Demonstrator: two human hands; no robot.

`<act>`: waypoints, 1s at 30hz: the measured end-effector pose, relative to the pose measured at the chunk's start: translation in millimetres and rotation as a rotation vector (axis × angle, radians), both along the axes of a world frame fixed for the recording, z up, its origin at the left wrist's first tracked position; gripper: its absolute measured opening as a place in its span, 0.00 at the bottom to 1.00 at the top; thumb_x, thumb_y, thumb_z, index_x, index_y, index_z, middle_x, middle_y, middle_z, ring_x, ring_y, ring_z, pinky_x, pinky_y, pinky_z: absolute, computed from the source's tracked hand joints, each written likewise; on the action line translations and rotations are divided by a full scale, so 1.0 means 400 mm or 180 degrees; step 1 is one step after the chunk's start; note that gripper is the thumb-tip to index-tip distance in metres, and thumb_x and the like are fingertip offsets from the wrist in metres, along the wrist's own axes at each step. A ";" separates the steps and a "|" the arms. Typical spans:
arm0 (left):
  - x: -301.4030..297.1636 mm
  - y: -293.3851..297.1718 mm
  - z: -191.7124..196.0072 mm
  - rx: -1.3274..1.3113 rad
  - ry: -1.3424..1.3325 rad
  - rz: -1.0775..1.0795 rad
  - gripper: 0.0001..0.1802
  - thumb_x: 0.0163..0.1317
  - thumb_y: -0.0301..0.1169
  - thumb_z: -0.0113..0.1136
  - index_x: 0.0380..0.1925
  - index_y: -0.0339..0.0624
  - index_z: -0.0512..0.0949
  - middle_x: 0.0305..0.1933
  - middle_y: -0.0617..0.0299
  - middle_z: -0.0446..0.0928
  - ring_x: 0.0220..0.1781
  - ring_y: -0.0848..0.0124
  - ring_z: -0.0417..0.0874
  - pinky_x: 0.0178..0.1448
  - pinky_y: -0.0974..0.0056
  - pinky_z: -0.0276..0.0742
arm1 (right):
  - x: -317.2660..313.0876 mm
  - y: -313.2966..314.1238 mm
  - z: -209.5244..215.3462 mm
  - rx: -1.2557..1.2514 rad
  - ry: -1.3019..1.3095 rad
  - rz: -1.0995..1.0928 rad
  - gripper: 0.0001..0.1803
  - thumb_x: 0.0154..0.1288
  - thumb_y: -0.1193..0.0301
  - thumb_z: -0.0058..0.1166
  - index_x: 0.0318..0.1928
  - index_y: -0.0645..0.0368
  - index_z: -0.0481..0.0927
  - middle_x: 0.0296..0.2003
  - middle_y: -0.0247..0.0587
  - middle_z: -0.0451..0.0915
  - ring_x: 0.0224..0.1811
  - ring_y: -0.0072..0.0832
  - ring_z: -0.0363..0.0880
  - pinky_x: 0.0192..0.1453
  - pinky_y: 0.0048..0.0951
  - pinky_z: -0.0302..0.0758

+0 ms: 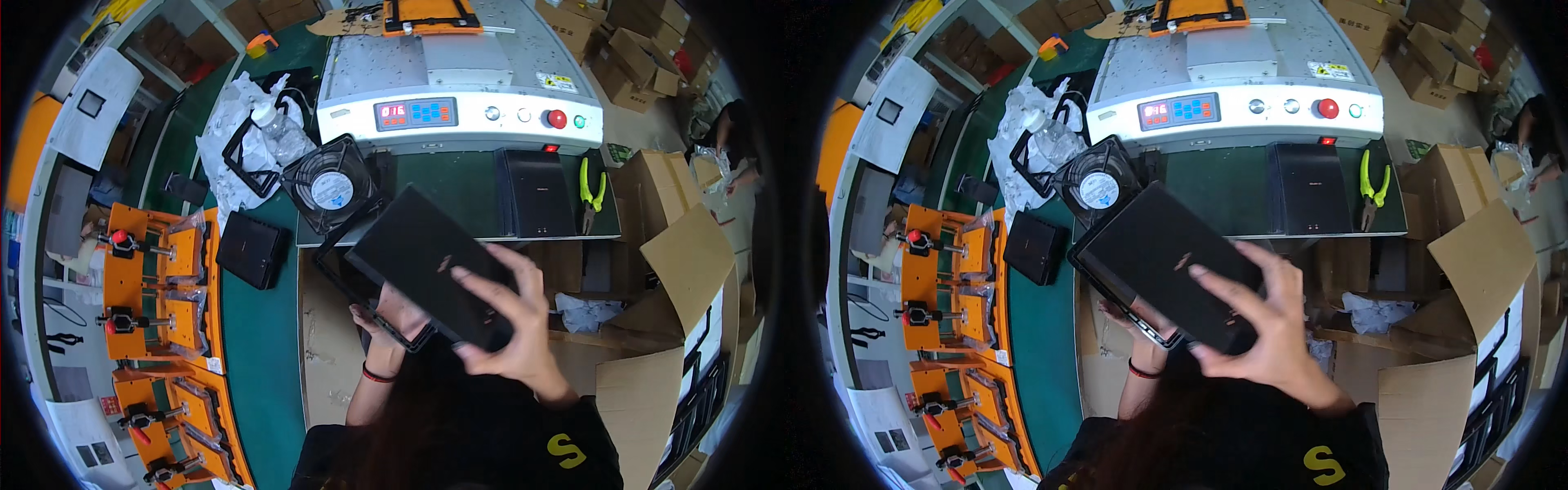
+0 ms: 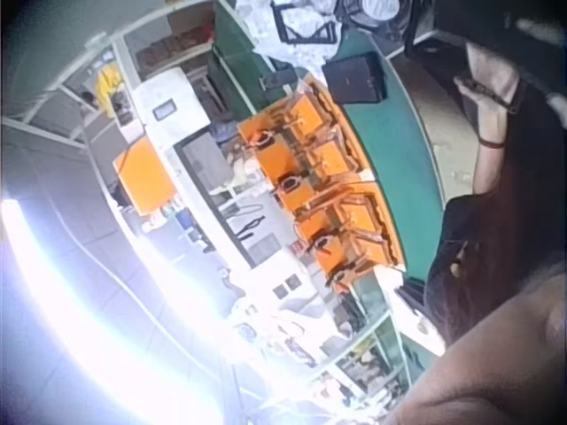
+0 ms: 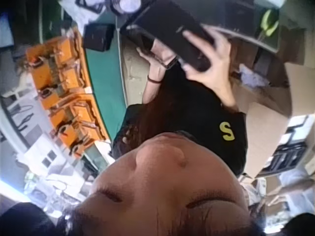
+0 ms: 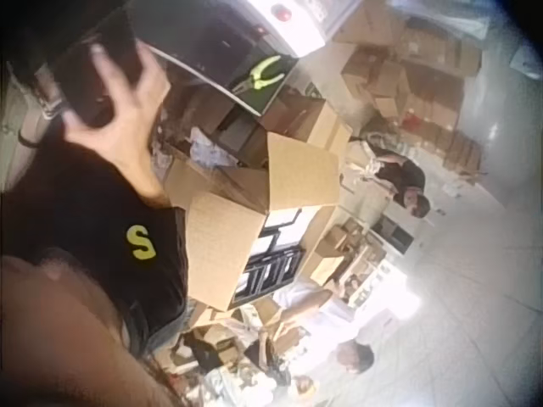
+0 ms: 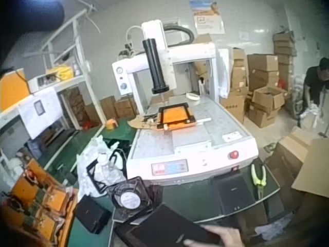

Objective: The person assembles electronic devices by placing black rectangular units into orange clamping jigs and operating a press machine. They retrieve frames from a cardboard box, fit them onto the units, and place the assembled items into the box. The process involves repetitive handling of the units and frames.

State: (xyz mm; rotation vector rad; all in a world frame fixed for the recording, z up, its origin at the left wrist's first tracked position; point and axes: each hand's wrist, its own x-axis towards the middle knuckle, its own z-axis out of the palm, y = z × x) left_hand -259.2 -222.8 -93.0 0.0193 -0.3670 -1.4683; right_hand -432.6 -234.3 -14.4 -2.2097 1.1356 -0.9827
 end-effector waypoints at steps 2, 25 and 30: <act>-0.006 -0.004 0.003 0.0640 -0.1049 0.0419 0.67 0.39 0.78 0.53 0.72 0.50 0.44 0.75 0.49 0.44 0.75 0.47 0.46 0.73 0.41 0.51 | 0.054 0.011 -0.017 -0.0235 0.0017 0.0048 0.40 0.27 0.52 0.66 0.49 0.50 0.84 0.56 0.60 0.68 0.55 0.49 0.67 0.60 0.46 0.59; -0.027 -0.029 -0.031 0.0386 -0.0813 0.0463 0.69 0.37 0.80 0.52 0.72 0.49 0.43 0.75 0.43 0.42 0.74 0.49 0.51 0.75 0.45 0.47 | 0.114 0.025 -0.065 -0.0468 0.0660 -0.0303 0.36 0.41 0.43 0.62 0.54 0.41 0.81 0.61 0.57 0.64 0.64 0.48 0.59 0.66 0.57 0.47; -0.018 -0.015 -0.023 -0.0129 -0.0477 -0.0192 0.68 0.40 0.77 0.54 0.72 0.44 0.43 0.74 0.44 0.45 0.73 0.47 0.53 0.74 0.44 0.49 | 0.077 -0.015 -0.085 0.0455 -0.0798 -0.0394 0.41 0.53 0.54 0.62 0.66 0.55 0.66 0.65 0.57 0.59 0.68 0.51 0.54 0.70 0.51 0.48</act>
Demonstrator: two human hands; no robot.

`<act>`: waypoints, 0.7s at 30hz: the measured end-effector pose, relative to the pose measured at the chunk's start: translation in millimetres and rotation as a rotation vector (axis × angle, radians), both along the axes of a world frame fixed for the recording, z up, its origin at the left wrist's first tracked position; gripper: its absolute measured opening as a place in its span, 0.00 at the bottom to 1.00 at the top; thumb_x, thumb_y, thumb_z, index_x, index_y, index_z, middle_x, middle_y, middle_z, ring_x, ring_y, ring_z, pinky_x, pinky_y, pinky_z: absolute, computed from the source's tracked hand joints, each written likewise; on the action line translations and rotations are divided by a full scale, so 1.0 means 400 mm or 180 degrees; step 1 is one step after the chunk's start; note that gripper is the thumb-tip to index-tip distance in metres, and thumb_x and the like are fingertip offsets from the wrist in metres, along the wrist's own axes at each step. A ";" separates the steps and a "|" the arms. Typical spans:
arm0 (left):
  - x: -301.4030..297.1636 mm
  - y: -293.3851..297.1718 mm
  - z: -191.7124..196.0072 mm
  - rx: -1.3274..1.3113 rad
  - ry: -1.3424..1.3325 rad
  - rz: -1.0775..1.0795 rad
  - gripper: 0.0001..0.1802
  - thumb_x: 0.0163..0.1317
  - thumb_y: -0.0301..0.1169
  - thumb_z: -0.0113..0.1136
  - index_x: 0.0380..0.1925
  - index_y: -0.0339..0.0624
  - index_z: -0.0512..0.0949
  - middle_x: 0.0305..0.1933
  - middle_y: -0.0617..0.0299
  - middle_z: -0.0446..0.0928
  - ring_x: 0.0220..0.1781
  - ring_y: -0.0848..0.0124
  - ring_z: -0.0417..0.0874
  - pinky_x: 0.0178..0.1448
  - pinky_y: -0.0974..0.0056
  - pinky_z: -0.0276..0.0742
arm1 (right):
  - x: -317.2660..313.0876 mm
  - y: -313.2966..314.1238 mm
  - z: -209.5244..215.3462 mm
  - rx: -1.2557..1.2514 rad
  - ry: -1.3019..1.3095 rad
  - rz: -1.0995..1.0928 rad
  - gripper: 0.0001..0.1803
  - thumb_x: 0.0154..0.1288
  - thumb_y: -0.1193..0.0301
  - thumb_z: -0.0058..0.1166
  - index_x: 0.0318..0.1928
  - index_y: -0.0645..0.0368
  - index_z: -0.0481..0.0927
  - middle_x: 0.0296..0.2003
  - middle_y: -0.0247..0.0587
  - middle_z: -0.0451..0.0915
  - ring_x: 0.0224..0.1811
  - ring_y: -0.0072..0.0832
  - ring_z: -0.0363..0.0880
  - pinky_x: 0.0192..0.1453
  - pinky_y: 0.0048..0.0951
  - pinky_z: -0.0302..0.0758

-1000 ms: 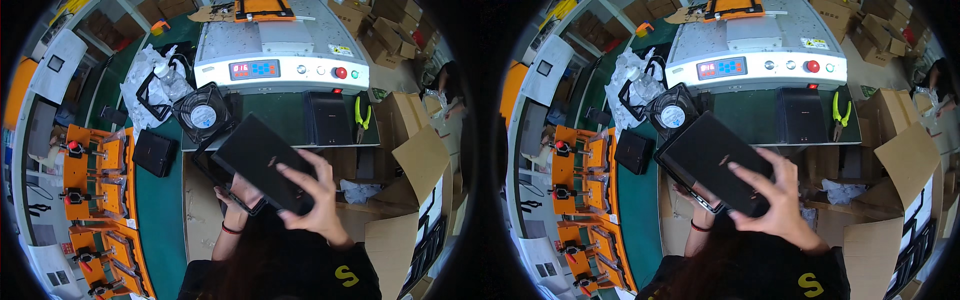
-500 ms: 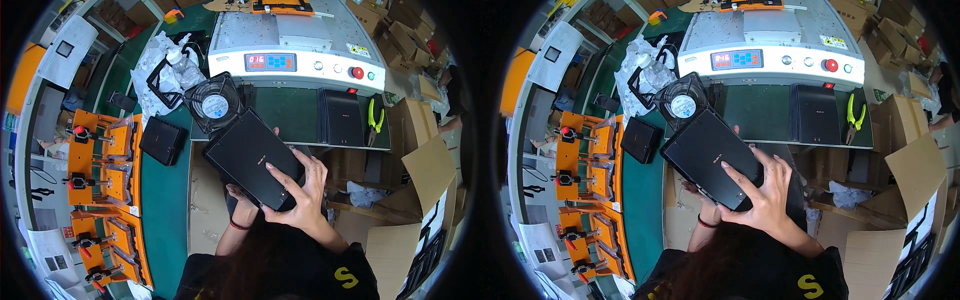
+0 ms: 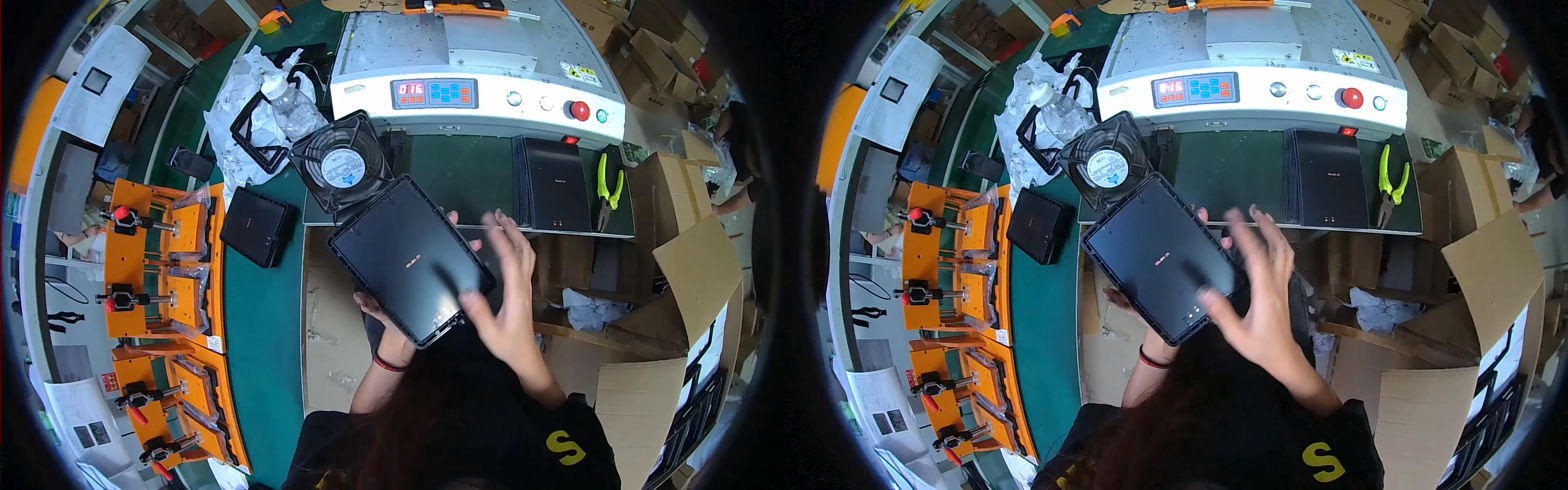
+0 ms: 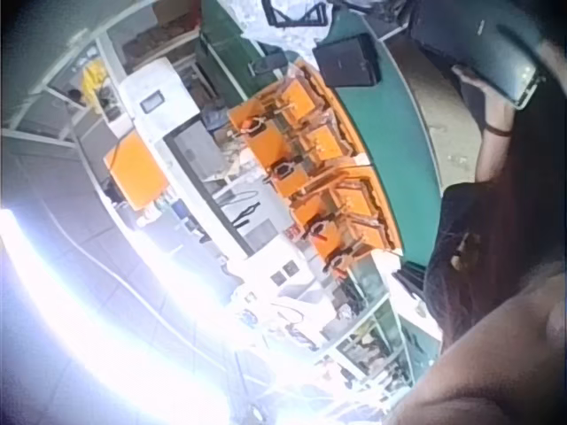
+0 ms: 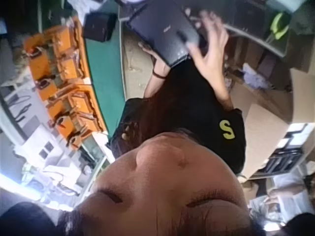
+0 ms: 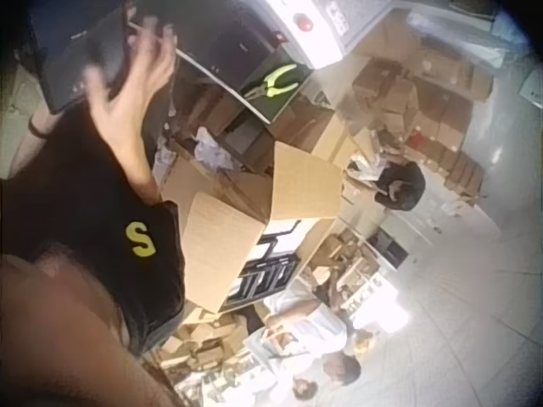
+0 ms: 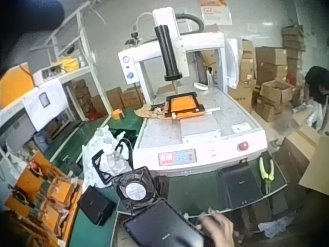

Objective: The person assembles electronic devices by placing black rectangular units into orange clamping jigs and operating a press machine. They retrieve frames from a cardboard box, fit them onto the units, and place the assembled items into the box. The process involves repetitive handling of the units and frames.

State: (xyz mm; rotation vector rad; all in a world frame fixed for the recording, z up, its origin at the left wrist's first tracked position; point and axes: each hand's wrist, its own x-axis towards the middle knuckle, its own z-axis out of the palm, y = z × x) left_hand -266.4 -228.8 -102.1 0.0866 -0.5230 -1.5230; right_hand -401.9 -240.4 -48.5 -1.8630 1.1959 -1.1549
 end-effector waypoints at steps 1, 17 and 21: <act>0.012 0.012 0.004 0.0014 -0.0179 -0.0113 0.68 0.41 0.77 0.54 0.72 0.43 0.44 0.74 0.44 0.46 0.73 0.48 0.54 0.74 0.45 0.51 | -0.005 -0.012 -0.011 0.0398 -0.0559 0.0268 0.40 0.59 0.63 0.60 0.68 0.64 0.58 0.64 0.57 0.61 0.67 0.46 0.59 0.68 0.40 0.57; 0.145 0.105 0.031 0.1587 -0.1928 0.2132 0.20 0.73 0.38 0.44 0.56 0.35 0.68 0.54 0.58 0.74 0.55 0.72 0.74 0.59 0.65 0.71 | 0.104 0.005 -0.059 0.0901 -0.0860 0.0821 0.18 0.70 0.76 0.46 0.58 0.69 0.70 0.50 0.50 0.79 0.55 0.30 0.76 0.60 0.28 0.68; 0.252 0.205 0.056 0.1311 -0.1383 0.2543 0.23 0.73 0.42 0.44 0.57 0.36 0.66 0.55 0.54 0.73 0.56 0.66 0.76 0.59 0.61 0.73 | 0.160 0.046 -0.036 -0.0619 -0.0418 0.1680 0.32 0.57 0.71 0.61 0.62 0.64 0.68 0.56 0.61 0.72 0.51 0.54 0.77 0.59 0.39 0.72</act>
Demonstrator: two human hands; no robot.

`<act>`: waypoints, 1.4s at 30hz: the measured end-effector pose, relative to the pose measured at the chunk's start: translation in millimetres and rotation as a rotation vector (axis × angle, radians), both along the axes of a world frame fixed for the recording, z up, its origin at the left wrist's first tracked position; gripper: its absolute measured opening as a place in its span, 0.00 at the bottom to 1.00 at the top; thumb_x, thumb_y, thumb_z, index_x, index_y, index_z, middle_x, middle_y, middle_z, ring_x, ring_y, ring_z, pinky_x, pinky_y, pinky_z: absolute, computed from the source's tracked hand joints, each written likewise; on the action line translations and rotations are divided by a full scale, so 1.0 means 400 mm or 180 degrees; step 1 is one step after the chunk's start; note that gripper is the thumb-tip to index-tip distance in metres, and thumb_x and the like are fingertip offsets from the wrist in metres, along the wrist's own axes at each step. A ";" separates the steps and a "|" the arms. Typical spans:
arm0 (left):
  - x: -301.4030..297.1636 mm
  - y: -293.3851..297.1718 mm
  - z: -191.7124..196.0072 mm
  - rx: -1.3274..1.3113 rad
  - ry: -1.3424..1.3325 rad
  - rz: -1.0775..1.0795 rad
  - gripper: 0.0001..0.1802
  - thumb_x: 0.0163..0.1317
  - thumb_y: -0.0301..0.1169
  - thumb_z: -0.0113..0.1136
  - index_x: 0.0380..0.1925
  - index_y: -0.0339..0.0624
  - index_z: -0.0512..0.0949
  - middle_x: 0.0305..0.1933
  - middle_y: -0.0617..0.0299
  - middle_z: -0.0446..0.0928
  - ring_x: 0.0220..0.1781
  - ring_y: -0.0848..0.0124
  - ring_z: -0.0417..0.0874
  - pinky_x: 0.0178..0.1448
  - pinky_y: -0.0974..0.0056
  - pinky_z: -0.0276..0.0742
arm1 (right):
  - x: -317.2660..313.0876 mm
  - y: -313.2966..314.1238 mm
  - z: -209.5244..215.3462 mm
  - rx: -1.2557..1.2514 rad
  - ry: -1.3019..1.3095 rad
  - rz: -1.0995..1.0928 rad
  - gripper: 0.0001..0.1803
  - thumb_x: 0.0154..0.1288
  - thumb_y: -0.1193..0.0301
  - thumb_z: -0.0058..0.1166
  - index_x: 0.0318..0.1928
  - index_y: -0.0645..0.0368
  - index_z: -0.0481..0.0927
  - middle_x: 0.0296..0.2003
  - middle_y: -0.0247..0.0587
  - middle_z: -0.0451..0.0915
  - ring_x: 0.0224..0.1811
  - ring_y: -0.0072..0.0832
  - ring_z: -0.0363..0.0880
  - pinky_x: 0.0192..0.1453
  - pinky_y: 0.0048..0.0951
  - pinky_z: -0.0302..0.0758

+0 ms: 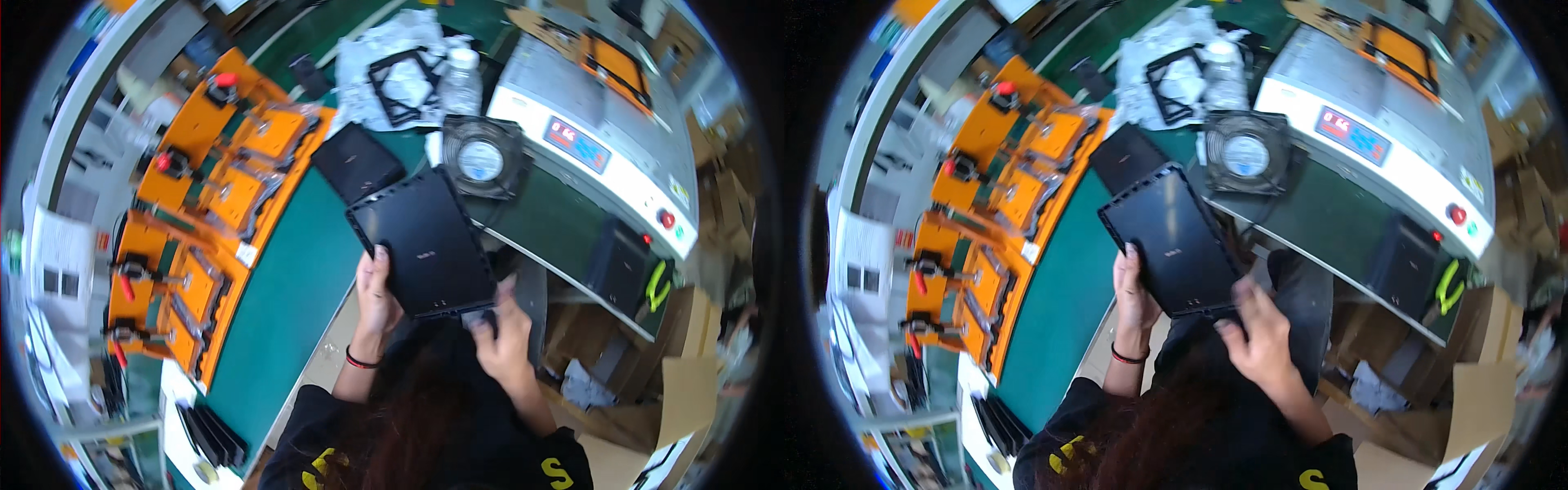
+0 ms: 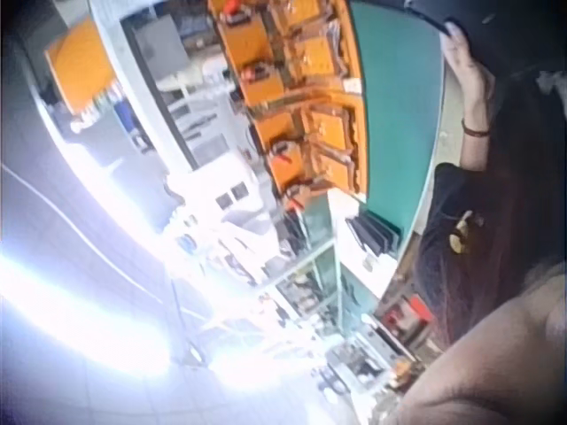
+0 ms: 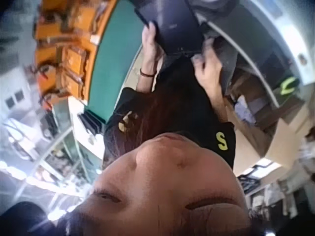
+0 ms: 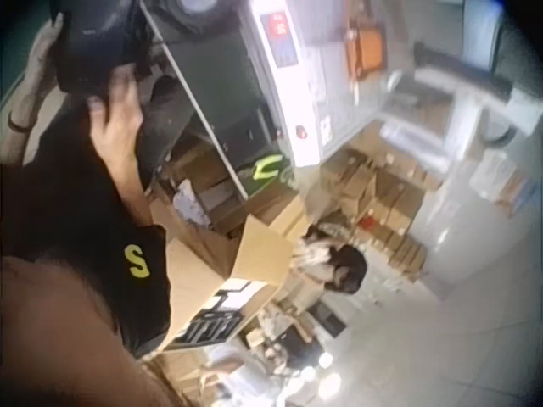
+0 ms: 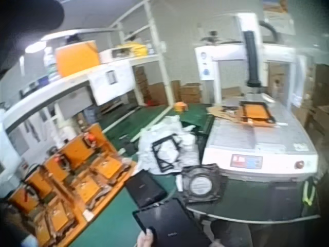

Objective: The person assembles electronic devices by placing black rectangular units into orange clamping jigs and operating a press machine. They retrieve frames from a cardboard box, fit them onto the units, and place the assembled items into the box. The process involves repetitive handling of the units and frames.

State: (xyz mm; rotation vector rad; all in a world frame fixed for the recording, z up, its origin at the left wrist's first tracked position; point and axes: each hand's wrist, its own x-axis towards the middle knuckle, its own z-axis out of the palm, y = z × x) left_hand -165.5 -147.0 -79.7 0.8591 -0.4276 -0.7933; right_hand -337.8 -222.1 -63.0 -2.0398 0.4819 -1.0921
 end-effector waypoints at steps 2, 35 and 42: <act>0.046 0.040 0.008 -0.0369 0.0377 0.0244 0.21 0.73 0.41 0.43 0.55 0.36 0.68 0.55 0.52 0.74 0.54 0.64 0.78 0.58 0.60 0.76 | 0.059 0.032 0.009 -0.0306 0.0569 0.0494 0.27 0.58 0.74 0.60 0.60 0.61 0.73 0.51 0.55 0.76 0.43 0.45 0.80 0.50 0.37 0.76; 0.858 0.191 0.504 0.2355 -0.5075 0.3724 0.27 0.72 0.46 0.41 0.56 0.32 0.69 0.54 0.46 0.74 0.56 0.59 0.75 0.61 0.62 0.65 | 0.798 0.106 -0.092 0.2209 0.0668 0.2240 0.19 0.70 0.73 0.47 0.60 0.57 0.74 0.22 0.35 0.74 0.23 0.17 0.69 0.30 0.22 0.70; 0.578 0.318 0.274 0.4869 -0.2752 0.2920 0.28 0.72 0.48 0.36 0.53 0.33 0.72 0.47 0.38 0.77 0.52 0.44 0.76 0.55 0.51 0.70 | 0.997 0.162 -0.146 0.2642 0.1116 0.2876 0.17 0.69 0.73 0.49 0.56 0.64 0.75 0.21 0.42 0.80 0.21 0.21 0.78 0.27 0.24 0.77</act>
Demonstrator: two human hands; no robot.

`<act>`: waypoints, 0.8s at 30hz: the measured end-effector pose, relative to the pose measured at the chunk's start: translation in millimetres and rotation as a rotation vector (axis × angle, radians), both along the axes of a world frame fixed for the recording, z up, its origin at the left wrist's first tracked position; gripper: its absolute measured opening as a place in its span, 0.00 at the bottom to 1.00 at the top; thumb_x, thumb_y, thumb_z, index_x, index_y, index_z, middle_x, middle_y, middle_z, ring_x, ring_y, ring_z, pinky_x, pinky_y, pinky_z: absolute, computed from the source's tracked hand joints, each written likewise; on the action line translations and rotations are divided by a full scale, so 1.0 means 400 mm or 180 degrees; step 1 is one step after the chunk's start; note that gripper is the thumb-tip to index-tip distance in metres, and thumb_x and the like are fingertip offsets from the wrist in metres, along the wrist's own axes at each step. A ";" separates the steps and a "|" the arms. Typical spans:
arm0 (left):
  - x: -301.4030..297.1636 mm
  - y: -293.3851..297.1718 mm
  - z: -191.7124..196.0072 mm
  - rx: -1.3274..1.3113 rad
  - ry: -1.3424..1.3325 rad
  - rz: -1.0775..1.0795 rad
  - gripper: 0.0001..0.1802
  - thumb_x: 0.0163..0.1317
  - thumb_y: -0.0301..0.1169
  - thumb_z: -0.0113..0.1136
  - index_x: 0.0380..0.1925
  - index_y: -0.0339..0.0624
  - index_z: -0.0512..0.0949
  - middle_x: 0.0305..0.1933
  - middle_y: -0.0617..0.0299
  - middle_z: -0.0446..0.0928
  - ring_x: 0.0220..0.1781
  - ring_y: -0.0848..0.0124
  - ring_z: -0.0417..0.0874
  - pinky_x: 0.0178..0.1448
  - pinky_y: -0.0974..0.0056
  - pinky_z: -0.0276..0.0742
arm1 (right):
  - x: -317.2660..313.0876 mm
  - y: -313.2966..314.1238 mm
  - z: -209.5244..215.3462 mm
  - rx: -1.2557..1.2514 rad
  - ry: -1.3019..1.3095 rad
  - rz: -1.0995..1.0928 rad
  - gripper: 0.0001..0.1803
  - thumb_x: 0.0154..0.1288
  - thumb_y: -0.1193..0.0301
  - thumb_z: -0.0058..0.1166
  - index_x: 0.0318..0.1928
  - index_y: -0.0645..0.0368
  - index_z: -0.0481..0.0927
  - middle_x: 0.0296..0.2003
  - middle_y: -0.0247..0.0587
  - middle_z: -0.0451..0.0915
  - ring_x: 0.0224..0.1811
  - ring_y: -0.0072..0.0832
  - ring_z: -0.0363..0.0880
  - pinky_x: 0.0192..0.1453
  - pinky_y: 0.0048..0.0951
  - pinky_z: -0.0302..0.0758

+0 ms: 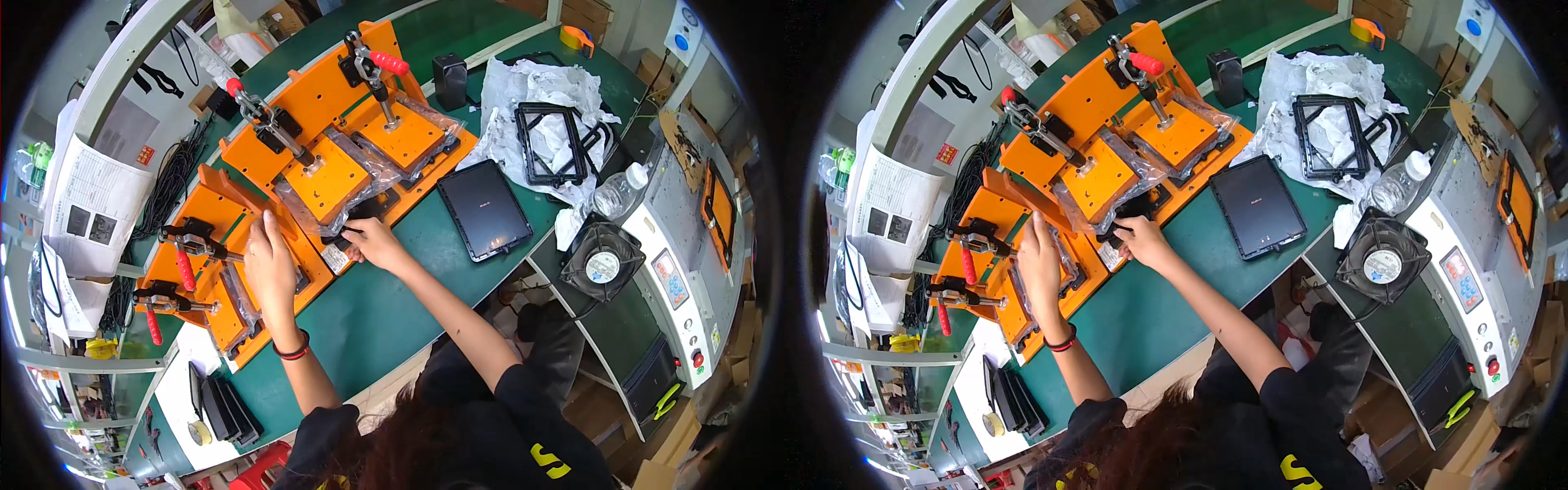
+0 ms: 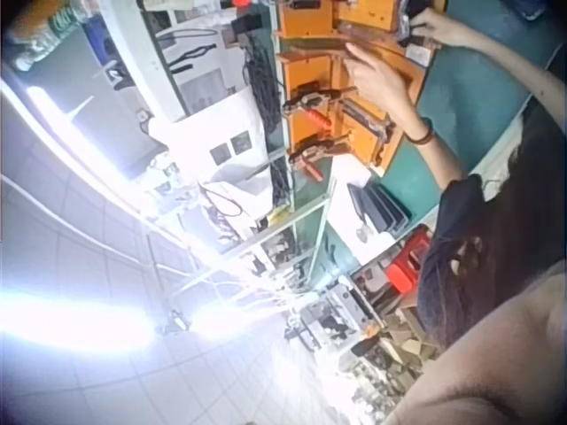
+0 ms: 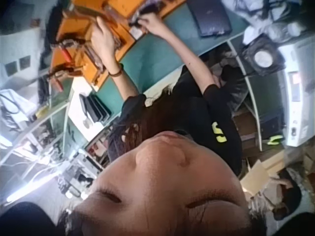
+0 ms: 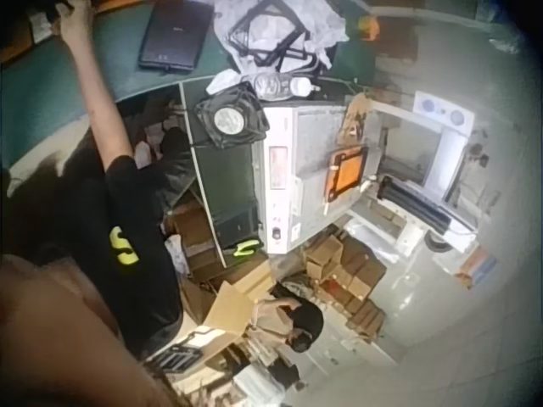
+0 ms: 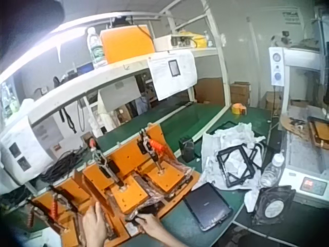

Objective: The person assembles electronic devices by placing black rectangular units into orange clamping jigs and operating a press machine. They retrieve frames from a cardboard box, fit them onto the units, and place the assembled items into the box. The process involves repetitive handling of the units and frames.

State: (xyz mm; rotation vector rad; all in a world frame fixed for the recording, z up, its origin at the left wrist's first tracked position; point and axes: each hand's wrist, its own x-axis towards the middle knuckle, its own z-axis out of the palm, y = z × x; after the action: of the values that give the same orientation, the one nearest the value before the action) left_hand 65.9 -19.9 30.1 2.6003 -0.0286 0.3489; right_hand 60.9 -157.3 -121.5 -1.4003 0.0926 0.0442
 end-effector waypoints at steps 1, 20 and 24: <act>0.012 0.015 -0.020 0.0057 0.0269 0.0017 0.30 0.72 0.50 0.34 0.48 0.32 0.74 0.42 0.36 0.78 0.48 0.42 0.78 0.52 0.50 0.71 | 0.000 0.000 0.000 -0.0043 0.0006 0.0134 0.17 0.69 0.73 0.49 0.56 0.65 0.75 0.21 0.42 0.80 0.21 0.21 0.78 0.28 0.24 0.77; 0.061 0.029 -0.268 -0.2484 0.1133 -0.1105 0.54 0.62 0.70 0.25 0.69 0.30 0.44 0.69 0.29 0.52 0.73 0.46 0.55 0.74 0.51 0.49 | -0.070 -0.070 0.033 -0.1187 -0.0698 -0.0287 0.13 0.62 0.70 0.56 0.46 0.58 0.83 0.30 0.50 0.84 0.20 0.30 0.82 0.31 0.29 0.79; 0.039 0.026 -0.250 -0.2844 0.1298 -0.1177 0.53 0.63 0.69 0.26 0.70 0.31 0.42 0.69 0.30 0.52 0.72 0.48 0.57 0.74 0.52 0.51 | -0.079 -0.062 0.017 -0.1981 -0.1023 -0.0709 0.12 0.61 0.70 0.57 0.45 0.55 0.84 0.29 0.46 0.82 0.24 0.34 0.81 0.33 0.32 0.79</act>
State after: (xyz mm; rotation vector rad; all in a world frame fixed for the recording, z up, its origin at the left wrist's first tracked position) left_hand 81.3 -9.7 -70.1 1.6848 -0.1668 -0.2629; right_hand 29.5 -182.2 -114.7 -1.9896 -0.0093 -0.4263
